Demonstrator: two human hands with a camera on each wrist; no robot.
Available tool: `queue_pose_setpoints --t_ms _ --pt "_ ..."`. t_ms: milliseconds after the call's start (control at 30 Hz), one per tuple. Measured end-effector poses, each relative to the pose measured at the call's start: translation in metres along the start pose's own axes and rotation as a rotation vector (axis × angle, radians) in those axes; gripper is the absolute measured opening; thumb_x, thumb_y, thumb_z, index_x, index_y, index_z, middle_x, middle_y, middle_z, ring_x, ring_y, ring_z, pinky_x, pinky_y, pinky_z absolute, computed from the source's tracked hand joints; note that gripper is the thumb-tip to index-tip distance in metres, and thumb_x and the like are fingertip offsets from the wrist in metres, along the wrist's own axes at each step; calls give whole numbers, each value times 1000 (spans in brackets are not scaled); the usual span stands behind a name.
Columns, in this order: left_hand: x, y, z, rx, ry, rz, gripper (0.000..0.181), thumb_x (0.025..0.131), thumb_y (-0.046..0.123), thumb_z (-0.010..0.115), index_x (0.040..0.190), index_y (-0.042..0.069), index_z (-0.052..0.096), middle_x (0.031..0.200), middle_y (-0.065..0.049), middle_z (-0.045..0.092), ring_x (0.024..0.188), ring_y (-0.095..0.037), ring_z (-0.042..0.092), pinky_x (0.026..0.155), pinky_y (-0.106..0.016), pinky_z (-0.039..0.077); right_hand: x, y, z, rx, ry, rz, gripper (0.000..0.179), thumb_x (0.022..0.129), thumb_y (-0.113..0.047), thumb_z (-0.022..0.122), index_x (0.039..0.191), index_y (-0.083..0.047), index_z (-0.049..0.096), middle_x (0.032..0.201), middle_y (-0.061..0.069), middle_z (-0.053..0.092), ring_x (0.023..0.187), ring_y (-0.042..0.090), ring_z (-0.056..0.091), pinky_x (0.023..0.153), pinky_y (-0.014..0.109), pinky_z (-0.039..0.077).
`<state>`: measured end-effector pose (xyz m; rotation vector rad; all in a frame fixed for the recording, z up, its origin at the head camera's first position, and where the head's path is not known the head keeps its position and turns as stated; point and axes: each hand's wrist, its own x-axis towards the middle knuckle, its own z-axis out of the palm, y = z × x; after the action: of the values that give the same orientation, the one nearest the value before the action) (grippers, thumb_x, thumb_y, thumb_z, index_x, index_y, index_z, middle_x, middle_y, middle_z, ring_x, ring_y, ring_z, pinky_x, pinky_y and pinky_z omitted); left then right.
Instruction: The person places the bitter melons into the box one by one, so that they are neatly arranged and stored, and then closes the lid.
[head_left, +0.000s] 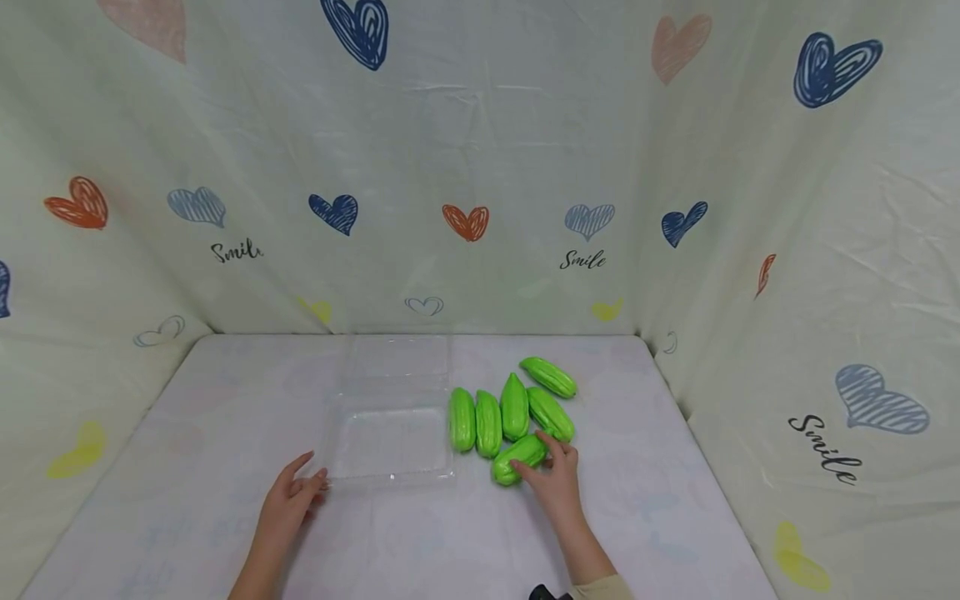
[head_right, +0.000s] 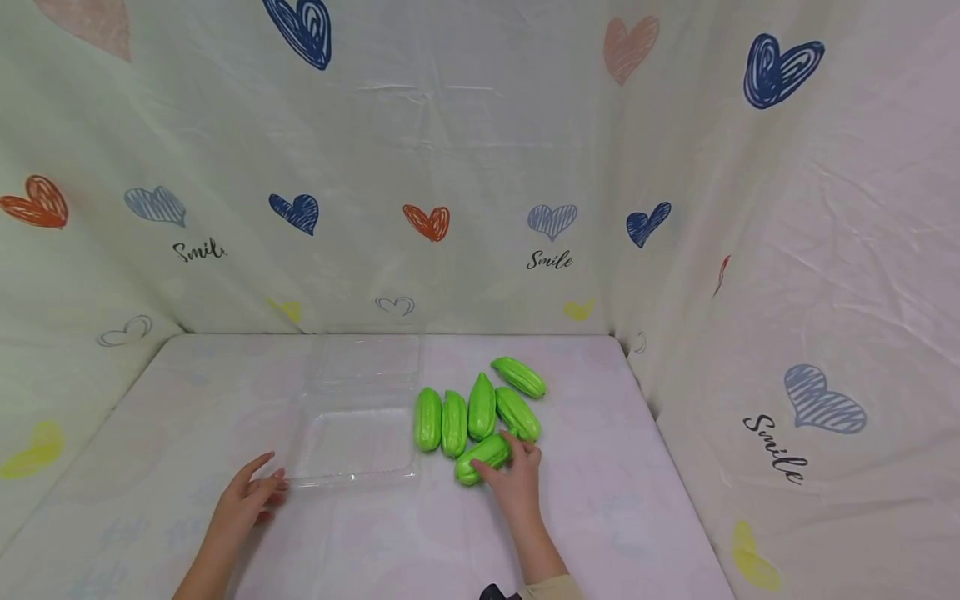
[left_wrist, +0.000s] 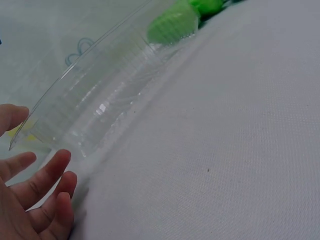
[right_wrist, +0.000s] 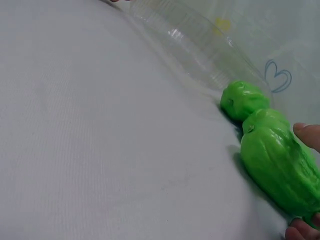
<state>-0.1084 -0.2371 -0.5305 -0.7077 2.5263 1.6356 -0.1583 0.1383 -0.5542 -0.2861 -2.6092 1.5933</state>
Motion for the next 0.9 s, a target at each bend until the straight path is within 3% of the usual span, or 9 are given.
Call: queue_pose_setpoints --t_ms 267,500,900 --pt "0 -1 -1 -43 2 -17 58 99 27 55 147 2 34 93 -5 70 75 -13 59 59 -26 47 1 -7 3 14 -17 47 74 76 -25 85 137 -3 51 128 27 35 86 24 45 65 32 44" --pt "1 0 1 -75 29 -45 57 98 25 55 146 3 36 93 -6 70 73 -13 60 56 -24 46 3 -10 3 36 -23 79 73 78 -25 84 138 -2 49 131 30 34 88 28 50 62 33 51" --pt "-1 -2 2 -118 8 -43 58 98 26 57 148 6 35 94 -3 69 75 -11 60 59 -24 48 6 -12 4 97 -22 108 69 80 -19 81 138 0 47 131 30 33 88 29 52 60 34 55"
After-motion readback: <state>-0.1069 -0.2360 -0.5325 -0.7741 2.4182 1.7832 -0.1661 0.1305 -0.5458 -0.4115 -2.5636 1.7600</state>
